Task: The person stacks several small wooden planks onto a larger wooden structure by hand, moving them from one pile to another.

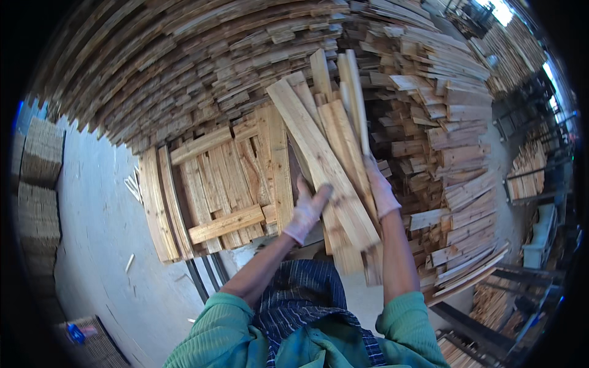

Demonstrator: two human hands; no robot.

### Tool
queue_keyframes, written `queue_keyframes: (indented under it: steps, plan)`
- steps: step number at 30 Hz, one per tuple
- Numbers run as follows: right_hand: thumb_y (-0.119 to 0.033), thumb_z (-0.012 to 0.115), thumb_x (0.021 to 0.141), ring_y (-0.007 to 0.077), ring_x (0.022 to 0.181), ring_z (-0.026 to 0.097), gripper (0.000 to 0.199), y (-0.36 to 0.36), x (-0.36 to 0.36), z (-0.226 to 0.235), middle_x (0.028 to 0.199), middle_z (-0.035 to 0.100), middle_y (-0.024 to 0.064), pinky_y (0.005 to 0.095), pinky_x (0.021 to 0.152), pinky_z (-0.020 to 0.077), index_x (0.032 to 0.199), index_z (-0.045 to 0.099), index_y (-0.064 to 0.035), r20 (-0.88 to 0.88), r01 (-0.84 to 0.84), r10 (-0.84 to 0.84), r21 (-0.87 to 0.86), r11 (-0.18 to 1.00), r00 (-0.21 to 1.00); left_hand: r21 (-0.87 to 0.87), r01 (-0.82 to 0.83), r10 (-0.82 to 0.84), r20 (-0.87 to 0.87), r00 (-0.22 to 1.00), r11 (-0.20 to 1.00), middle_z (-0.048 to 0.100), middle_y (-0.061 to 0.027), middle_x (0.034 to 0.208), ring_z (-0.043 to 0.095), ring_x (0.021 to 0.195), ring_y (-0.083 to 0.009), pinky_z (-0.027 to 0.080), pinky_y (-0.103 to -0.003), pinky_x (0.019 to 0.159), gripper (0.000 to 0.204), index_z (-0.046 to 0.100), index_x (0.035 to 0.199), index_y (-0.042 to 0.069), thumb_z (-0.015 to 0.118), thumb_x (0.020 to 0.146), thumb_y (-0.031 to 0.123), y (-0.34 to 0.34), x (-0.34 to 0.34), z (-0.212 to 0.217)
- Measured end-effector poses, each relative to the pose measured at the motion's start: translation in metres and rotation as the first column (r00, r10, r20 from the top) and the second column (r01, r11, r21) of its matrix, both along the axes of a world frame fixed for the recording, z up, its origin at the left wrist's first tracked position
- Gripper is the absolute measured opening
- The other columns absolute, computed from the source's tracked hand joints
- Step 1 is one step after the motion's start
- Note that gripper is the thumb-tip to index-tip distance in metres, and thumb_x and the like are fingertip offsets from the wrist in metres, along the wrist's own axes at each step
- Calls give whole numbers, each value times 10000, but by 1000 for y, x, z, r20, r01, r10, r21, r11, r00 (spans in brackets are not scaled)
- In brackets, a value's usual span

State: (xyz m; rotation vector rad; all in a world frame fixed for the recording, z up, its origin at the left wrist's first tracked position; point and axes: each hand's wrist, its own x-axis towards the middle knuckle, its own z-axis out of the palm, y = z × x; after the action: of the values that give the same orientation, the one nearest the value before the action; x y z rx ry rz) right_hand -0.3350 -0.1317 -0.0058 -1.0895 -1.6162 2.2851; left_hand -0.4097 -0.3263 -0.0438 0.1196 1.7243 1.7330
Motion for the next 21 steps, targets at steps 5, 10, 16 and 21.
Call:
queue_keyframes:
  steps: [5,10,16,21]
  plan:
    - [-675,682,817,527,1264,465,1149,-9,-79,-64,1354,422,356,541,1060,410,1618,66,-127,651,-490,-80,640,592,754,-660,65,-94,-9,996,748,308,-328,1476,412,1345,-485,384,-502,1108,1299,-18,1614,131,785,732,647,32,-73,-4]
    - [-525,761,819,504,1323,425,1096,12,-80,-73,1428,389,330,523,1100,385,1611,103,-148,574,-479,61,614,628,817,-834,-52,-67,-106,992,549,333,-359,1438,448,1309,-492,397,-464,1106,1262,-24,1622,155,781,760,603,40,-76,-33]
    - [-232,706,923,428,1388,421,760,49,-35,-54,1506,402,279,452,1169,349,1553,310,-80,134,-259,257,791,554,957,-706,-9,-61,-73,995,709,375,-352,1399,484,1298,-470,414,-458,1105,1233,-42,1619,175,820,772,419,-1,-87,-38]
    - [-200,690,940,431,1346,466,705,-45,26,-31,1463,438,290,463,1132,401,1521,336,-17,102,-222,257,838,498,961,-205,-224,215,-67,974,953,343,-225,1557,440,1374,-350,379,-410,1151,1026,141,1622,145,768,812,86,-45,-81,-43]
